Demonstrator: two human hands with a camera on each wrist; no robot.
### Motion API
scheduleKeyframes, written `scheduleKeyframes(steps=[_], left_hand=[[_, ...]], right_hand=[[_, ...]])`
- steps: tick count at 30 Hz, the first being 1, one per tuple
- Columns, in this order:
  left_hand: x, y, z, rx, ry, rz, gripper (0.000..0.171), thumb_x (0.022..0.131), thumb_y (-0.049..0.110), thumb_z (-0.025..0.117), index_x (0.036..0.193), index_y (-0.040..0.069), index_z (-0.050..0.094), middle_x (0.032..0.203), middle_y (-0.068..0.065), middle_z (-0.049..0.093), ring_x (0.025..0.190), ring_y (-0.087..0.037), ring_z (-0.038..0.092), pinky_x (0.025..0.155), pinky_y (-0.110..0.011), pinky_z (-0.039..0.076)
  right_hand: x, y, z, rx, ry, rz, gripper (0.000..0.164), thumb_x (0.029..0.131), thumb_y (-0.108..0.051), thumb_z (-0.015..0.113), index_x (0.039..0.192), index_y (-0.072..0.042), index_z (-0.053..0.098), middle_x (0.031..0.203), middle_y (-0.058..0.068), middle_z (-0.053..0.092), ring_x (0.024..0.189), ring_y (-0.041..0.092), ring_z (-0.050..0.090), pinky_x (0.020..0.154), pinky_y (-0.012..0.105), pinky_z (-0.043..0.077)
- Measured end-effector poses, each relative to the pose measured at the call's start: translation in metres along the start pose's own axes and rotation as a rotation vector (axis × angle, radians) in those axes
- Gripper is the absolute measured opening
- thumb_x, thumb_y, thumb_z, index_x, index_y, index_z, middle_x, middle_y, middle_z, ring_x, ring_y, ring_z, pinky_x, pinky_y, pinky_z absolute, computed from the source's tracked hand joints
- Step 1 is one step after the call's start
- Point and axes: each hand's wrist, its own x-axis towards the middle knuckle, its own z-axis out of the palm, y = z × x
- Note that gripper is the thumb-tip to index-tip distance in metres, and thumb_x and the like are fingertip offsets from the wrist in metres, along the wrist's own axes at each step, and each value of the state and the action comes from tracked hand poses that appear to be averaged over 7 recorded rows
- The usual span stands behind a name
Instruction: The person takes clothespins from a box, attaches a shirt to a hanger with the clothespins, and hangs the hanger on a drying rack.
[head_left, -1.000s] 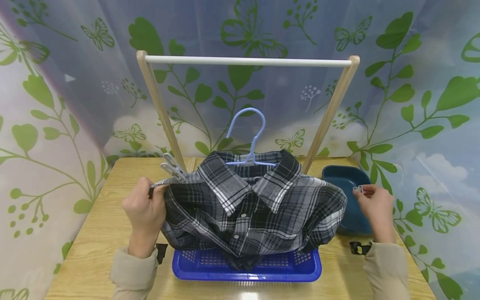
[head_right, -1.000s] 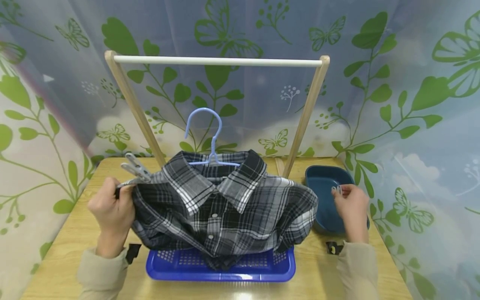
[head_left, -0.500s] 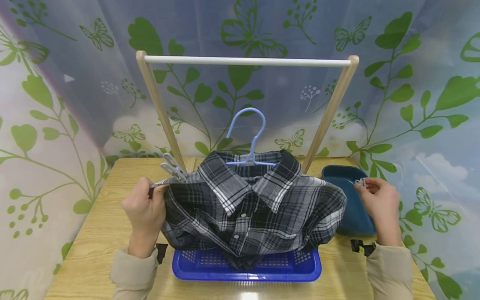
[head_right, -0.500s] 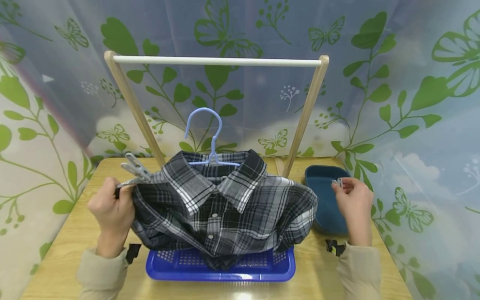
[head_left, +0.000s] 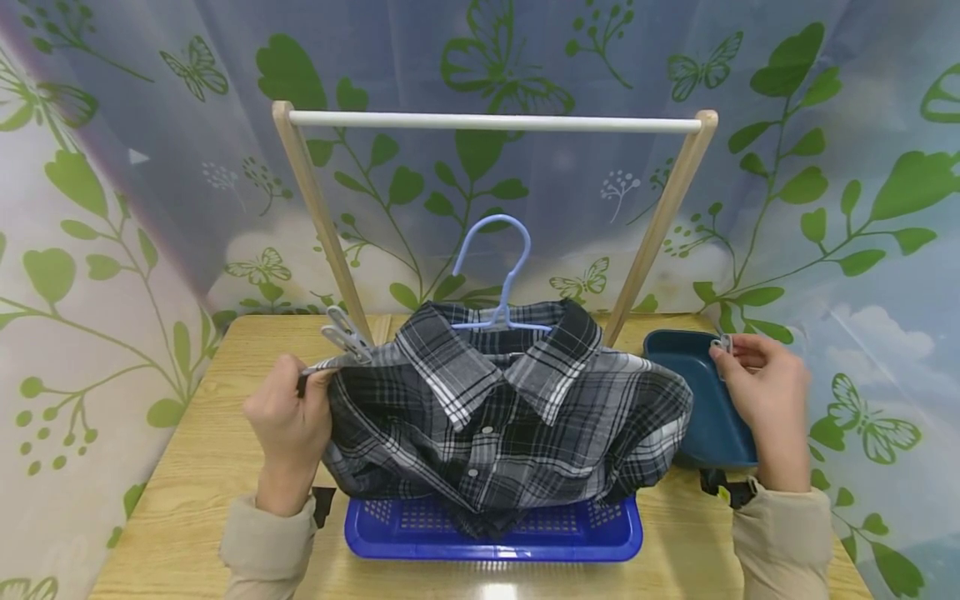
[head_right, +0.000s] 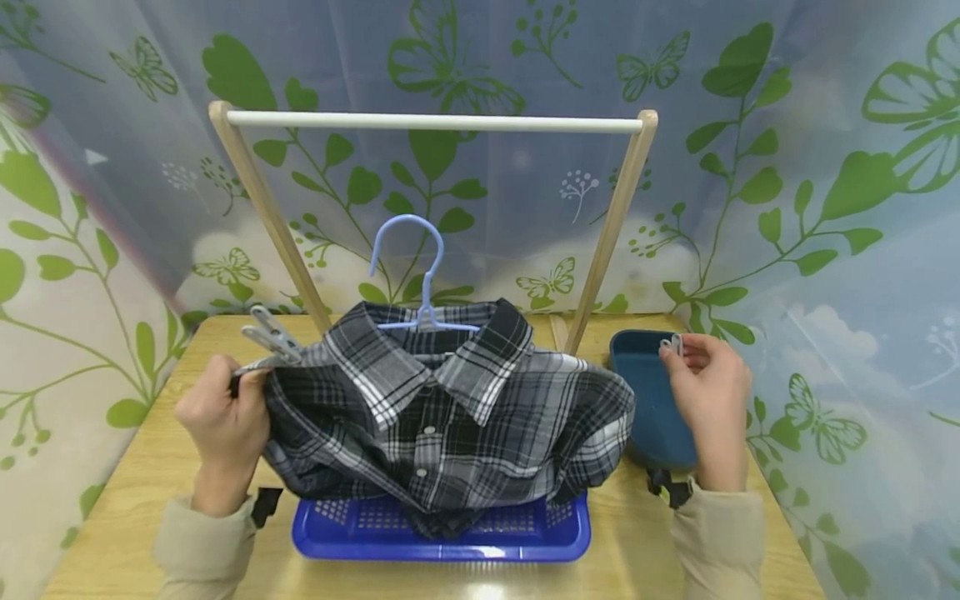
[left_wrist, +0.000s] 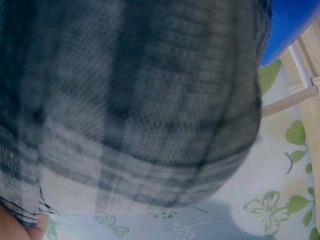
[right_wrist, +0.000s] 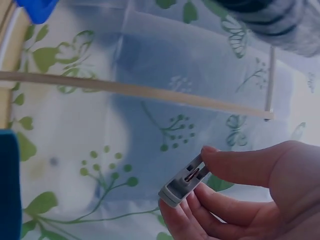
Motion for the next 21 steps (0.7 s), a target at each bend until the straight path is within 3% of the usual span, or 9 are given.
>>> scheduleKeyframes(steps=[2,12,17,21], left_hand=[[0.0,0.0,0.0,0.0,0.0,0.0,0.064,0.096,0.058,0.046,0.063,0.004,0.038,0.051,-0.003,0.032,0.042,-0.012,0.023,0.039,-0.028,0.015],[0.0,0.0,0.0,0.001,0.002,-0.001,0.064,0.097,0.057,0.047,0.063,0.004,0.038,0.052,-0.003,0.032,0.042,-0.012,0.022,0.039,-0.028,0.015],[0.0,0.0,0.0,0.003,0.004,-0.001,0.064,0.097,0.057,0.046,0.063,0.004,0.038,0.052,-0.003,0.032,0.043,-0.012,0.023,0.039,-0.028,0.015],[0.0,0.0,0.0,0.001,0.004,0.0,0.064,0.097,0.057,0.047,0.063,0.004,0.039,0.052,-0.003,0.033,0.043,-0.012,0.023,0.039,-0.028,0.016]], right_hand=[[-0.001,-0.005,-0.003,0.024,-0.008,-0.001,0.042,0.098,-0.029,0.063,0.127,0.002,0.062,0.113,0.02,0.065,0.076,-0.01,0.046,0.065,0.011,0.041],[-0.008,-0.03,-0.013,0.282,0.018,-0.003,0.036,0.095,-0.024,0.068,0.124,-0.003,0.063,0.093,-0.016,0.059,0.087,-0.004,0.056,0.073,0.01,0.045],[-0.015,-0.042,-0.016,0.4,0.042,-0.027,0.029,0.094,-0.019,0.07,0.121,-0.009,0.066,0.095,-0.015,0.064,0.09,0.002,0.06,0.076,0.013,0.045],[-0.023,-0.055,-0.019,0.533,0.062,-0.036,0.029,0.092,-0.014,0.073,0.119,-0.006,0.067,0.099,-0.006,0.065,0.091,0.008,0.061,0.078,0.016,0.045]])
